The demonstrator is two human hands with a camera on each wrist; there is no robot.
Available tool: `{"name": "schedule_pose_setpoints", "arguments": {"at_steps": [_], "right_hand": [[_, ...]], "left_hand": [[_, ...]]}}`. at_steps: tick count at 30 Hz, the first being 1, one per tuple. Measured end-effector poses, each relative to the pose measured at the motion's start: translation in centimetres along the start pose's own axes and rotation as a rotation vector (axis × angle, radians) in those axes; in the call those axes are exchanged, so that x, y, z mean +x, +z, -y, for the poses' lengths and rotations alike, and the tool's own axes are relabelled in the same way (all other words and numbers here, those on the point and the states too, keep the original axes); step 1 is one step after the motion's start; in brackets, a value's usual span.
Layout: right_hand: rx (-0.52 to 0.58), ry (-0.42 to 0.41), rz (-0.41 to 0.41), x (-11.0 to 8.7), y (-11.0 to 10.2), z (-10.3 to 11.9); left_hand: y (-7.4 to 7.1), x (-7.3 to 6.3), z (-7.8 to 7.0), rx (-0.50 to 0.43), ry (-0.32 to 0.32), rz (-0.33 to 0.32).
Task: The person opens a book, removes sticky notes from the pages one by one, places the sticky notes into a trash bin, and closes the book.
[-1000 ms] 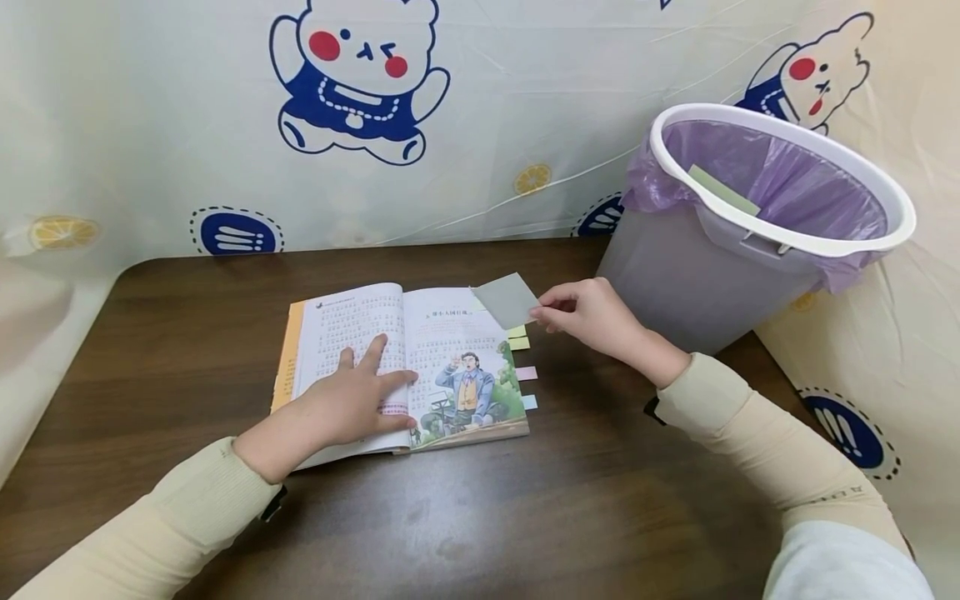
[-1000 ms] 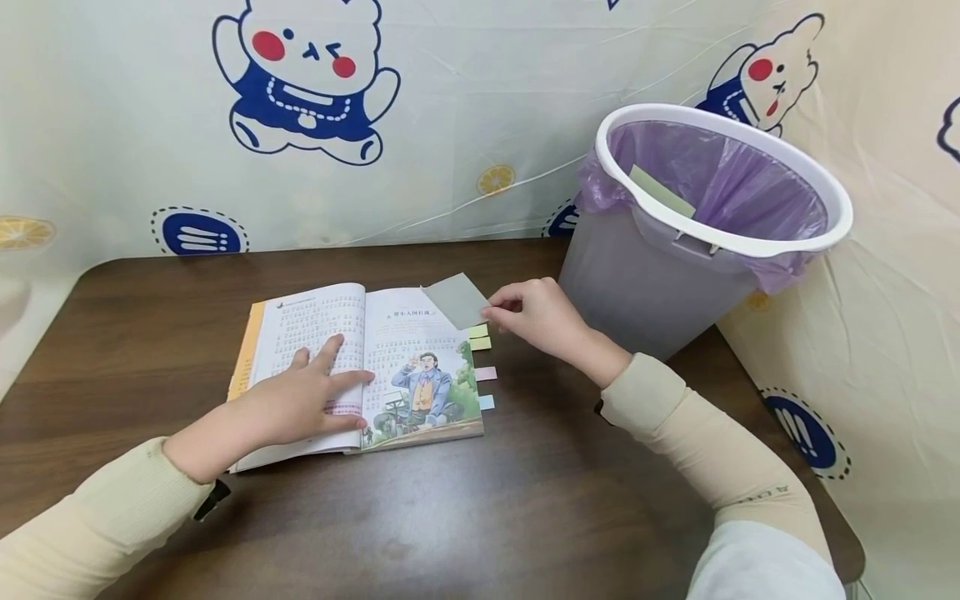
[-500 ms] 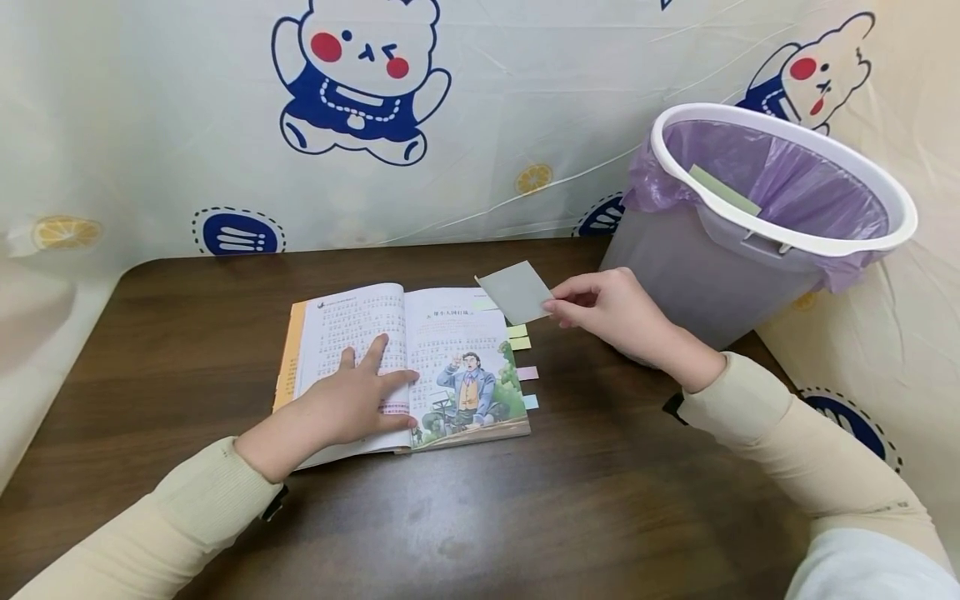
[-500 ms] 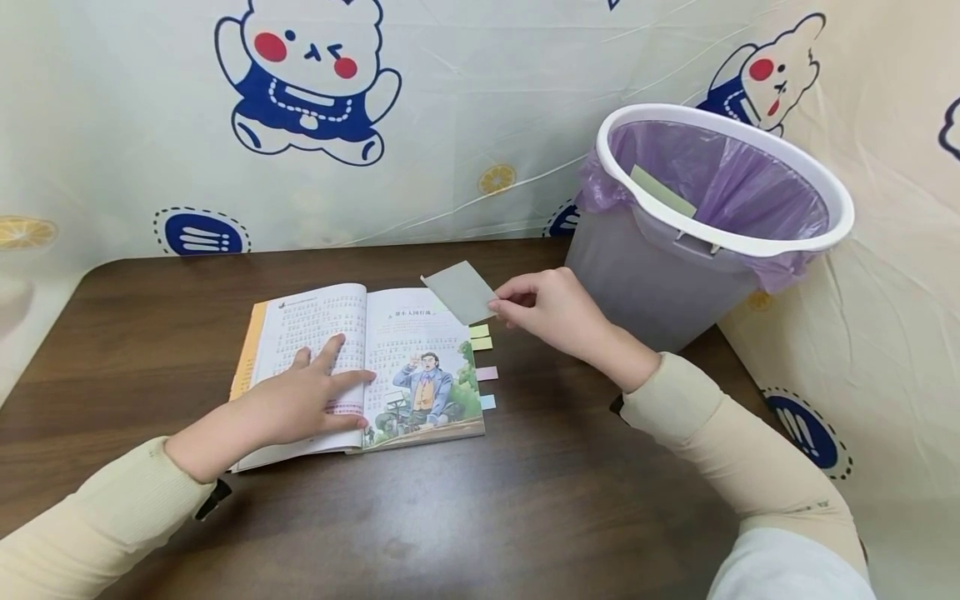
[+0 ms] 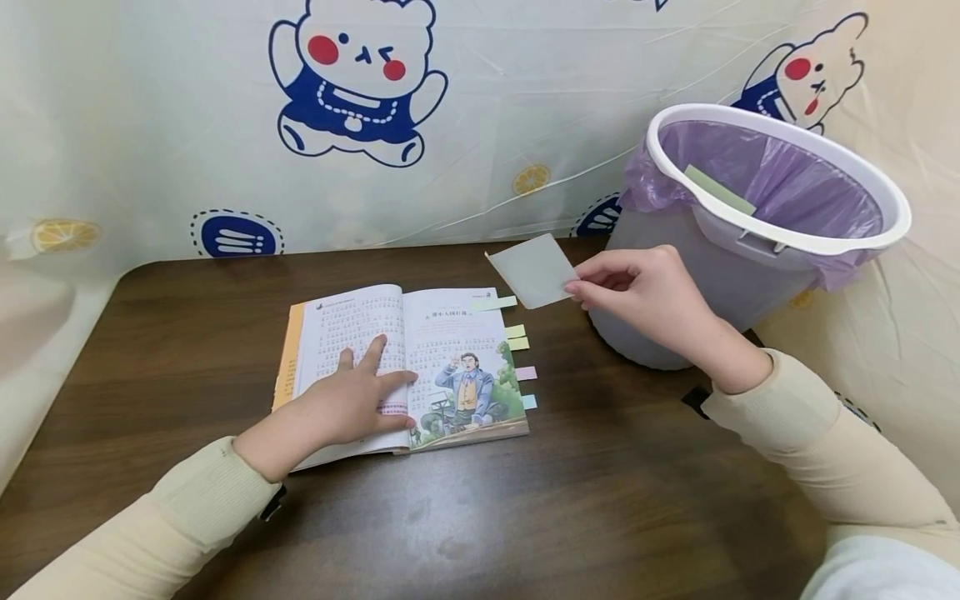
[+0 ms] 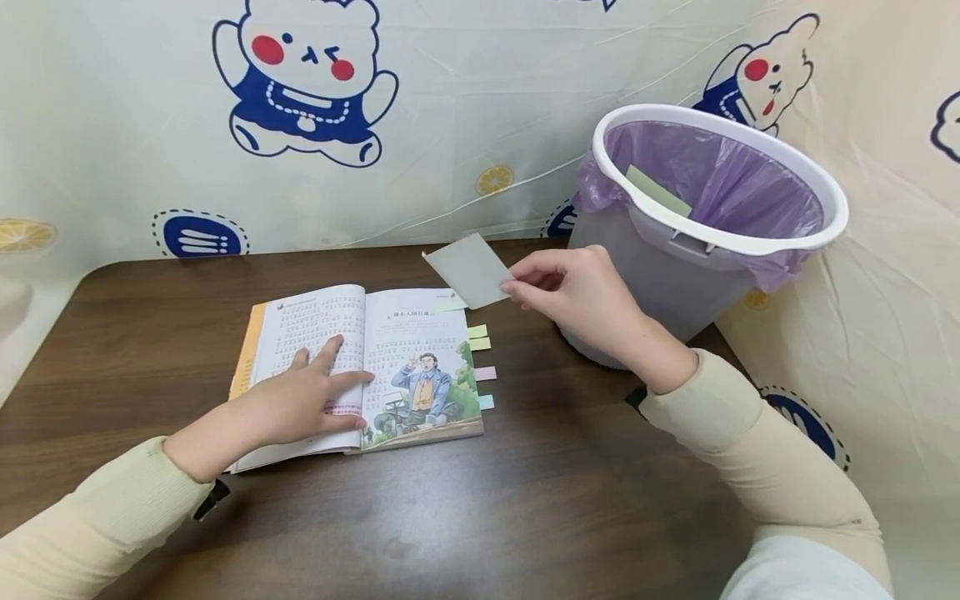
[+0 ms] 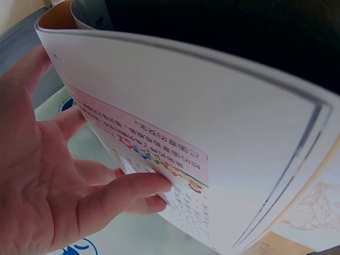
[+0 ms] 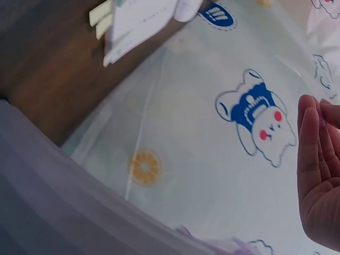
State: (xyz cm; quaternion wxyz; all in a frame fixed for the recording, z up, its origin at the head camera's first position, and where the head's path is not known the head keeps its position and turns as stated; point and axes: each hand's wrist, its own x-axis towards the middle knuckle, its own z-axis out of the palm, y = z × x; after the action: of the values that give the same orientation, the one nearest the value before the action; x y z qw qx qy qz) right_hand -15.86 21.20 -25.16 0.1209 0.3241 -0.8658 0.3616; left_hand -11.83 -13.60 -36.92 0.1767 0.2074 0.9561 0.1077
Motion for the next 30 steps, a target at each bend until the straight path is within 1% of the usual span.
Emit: {"name": "schedule_pose_setpoints", "arguments": {"at_steps": [4, 8, 14, 20, 23, 25, 27, 29, 30], "right_hand": [[-0.036, -0.02, -0.045, 0.0, -1.3, 1.0], [-0.055, -0.017, -0.092, -0.1, -2.7, 2.0], [-0.051, 0.028, -0.184, -0.3, -4.9, 2.6], [0.0, 0.072, -0.283, -0.8, -6.8, 2.8], [0.066, 0.066, -0.348, -1.0, -7.8, 2.6], [0.198, 0.064, -0.394, -1.2, -8.5, 2.4], [0.33, 0.045, -0.437, -1.4, -9.2, 2.1], [0.442, 0.047, -0.474, -1.6, -9.9, 1.8], [0.479, 0.058, -0.491, -1.7, -10.2, 1.7]], "left_hand": [[-0.1, 0.0, 0.1, 0.002, -0.004, -0.001], [-0.3, 0.0, 0.2, 0.006, -0.004, -0.001], [-0.3, 0.2, 0.2, 0.002, -0.009, 0.013], [-0.1, 0.2, 0.3, -0.005, -0.012, 0.016], [0.0, 0.2, 0.3, -0.01, -0.009, 0.014], [0.0, 0.1, 0.2, -0.015, -0.009, 0.014], [0.1, 0.0, 0.2, -0.018, -0.012, 0.017], [0.1, -0.2, 0.2, -0.019, -0.014, 0.019], [0.1, -0.2, 0.2, -0.018, -0.015, 0.021]]}}
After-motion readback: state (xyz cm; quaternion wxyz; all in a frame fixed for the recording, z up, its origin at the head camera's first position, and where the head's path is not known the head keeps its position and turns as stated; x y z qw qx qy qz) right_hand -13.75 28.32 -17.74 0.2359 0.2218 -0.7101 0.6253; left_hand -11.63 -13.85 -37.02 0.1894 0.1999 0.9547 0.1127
